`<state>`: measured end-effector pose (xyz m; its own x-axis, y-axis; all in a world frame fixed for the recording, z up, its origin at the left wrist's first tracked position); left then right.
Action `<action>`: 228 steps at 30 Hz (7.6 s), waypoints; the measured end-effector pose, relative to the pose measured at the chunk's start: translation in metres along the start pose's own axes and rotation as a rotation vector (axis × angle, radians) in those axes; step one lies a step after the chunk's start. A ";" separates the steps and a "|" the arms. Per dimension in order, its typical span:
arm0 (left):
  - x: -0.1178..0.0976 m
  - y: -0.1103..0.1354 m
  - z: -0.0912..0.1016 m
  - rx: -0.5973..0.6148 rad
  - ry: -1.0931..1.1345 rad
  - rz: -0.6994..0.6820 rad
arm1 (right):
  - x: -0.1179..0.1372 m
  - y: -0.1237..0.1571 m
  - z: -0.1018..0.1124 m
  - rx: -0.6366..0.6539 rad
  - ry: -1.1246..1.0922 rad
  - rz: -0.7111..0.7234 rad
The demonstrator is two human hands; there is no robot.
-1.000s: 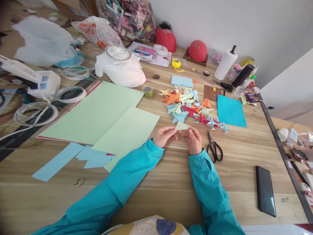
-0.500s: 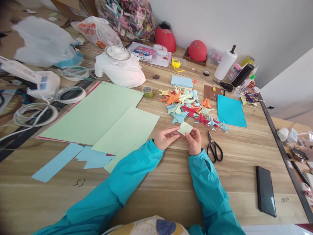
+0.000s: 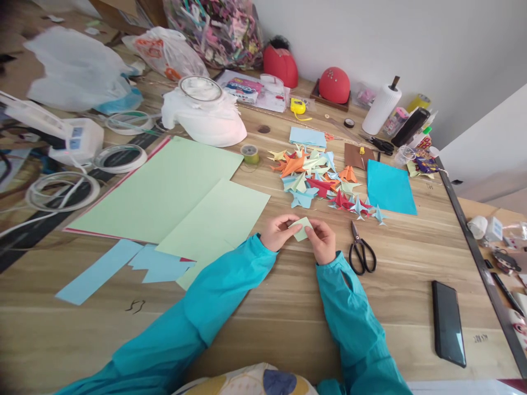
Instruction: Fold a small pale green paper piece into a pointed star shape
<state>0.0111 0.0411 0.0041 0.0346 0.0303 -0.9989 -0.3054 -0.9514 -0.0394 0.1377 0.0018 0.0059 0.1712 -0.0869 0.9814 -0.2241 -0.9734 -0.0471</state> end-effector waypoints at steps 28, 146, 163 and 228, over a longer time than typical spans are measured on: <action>0.005 -0.004 0.005 -0.036 0.127 0.045 | -0.008 -0.003 0.007 -0.001 0.002 -0.038; -0.012 0.002 0.004 -0.042 -0.087 -0.158 | -0.006 -0.002 0.002 0.017 0.095 -0.036; -0.012 0.000 -0.001 0.091 -0.023 -0.040 | -0.017 -0.008 0.013 -0.097 -0.111 -0.110; -0.008 0.005 0.002 -0.068 -0.138 -0.276 | -0.014 -0.001 0.002 0.090 0.185 -0.066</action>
<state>0.0071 0.0369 0.0120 -0.0230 0.3273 -0.9447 -0.2379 -0.9196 -0.3128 0.1372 0.0032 -0.0083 0.0015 0.0103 0.9999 -0.1298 -0.9915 0.0104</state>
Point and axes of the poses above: each hand's wrist, its own y-axis away from the middle knuckle, its own z-axis out of the back of the hand, x = y × z, the point moved 2 cm from there along -y, towards the middle knuckle, and after that the axes turned 5 degrees about -y, right-handed, at the moved point
